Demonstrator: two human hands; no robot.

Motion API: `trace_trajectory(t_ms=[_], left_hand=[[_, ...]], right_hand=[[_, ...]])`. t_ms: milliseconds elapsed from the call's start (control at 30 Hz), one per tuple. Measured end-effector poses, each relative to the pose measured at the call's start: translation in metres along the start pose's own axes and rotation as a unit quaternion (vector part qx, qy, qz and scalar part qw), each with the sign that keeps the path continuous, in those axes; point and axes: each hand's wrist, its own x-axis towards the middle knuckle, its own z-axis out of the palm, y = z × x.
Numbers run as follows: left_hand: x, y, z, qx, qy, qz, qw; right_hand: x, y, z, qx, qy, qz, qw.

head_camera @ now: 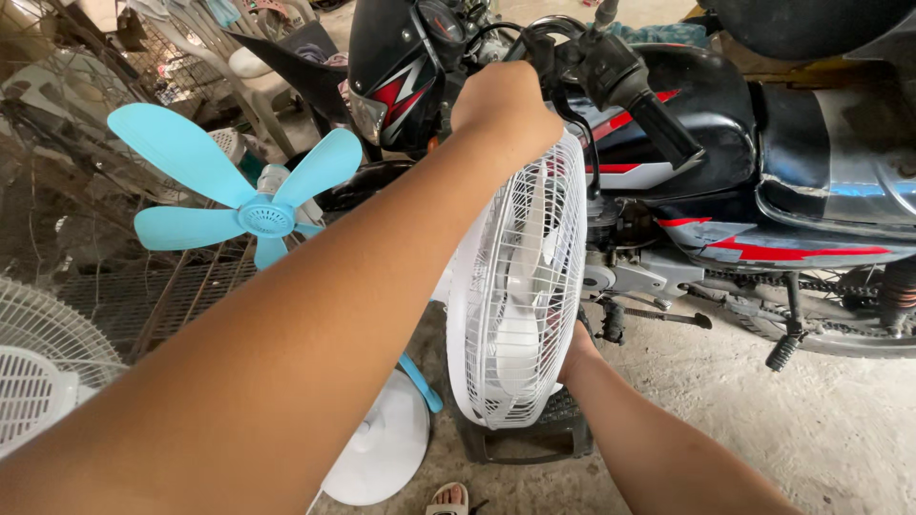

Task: The person assembles a white pedestal fan by hand. They attach the fan blades to the motor hub, secure the center cap, wipe the cap with a cloth, and then attach both the rear and front wire cages to complete the assembly.

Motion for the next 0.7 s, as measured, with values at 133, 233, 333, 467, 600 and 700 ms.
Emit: trace_trajectory(t_ms=[133,233,333,467,600,700], left_hand=[[-0.005,0.003,-0.001,-0.006,-0.022,-0.063,0.998],[-0.011,0.010,-0.005,-0.057,-0.056,-0.134,0.988],[-0.026,0.023,-0.005,-0.059,-0.022,-0.139,0.988],[-0.047,0.026,-0.007,-0.081,-0.056,-0.112,0.989],[-0.050,0.018,-0.002,-0.062,0.008,-0.100,0.993],[-0.045,0.013,0.008,-0.028,0.031,-0.079,0.996]], right_hand=[[0.002,-0.010,0.000,0.027,0.065,0.024,0.997],[0.015,-0.021,-0.010,-0.079,-0.041,-0.040,0.995],[0.022,-0.029,-0.013,-0.051,-0.061,-0.052,0.995],[0.018,-0.033,-0.004,-0.020,-0.064,-0.048,0.997],[0.013,-0.030,0.005,-0.018,-0.073,-0.046,0.996],[0.008,-0.032,0.004,-0.018,-0.069,-0.046,0.996]])
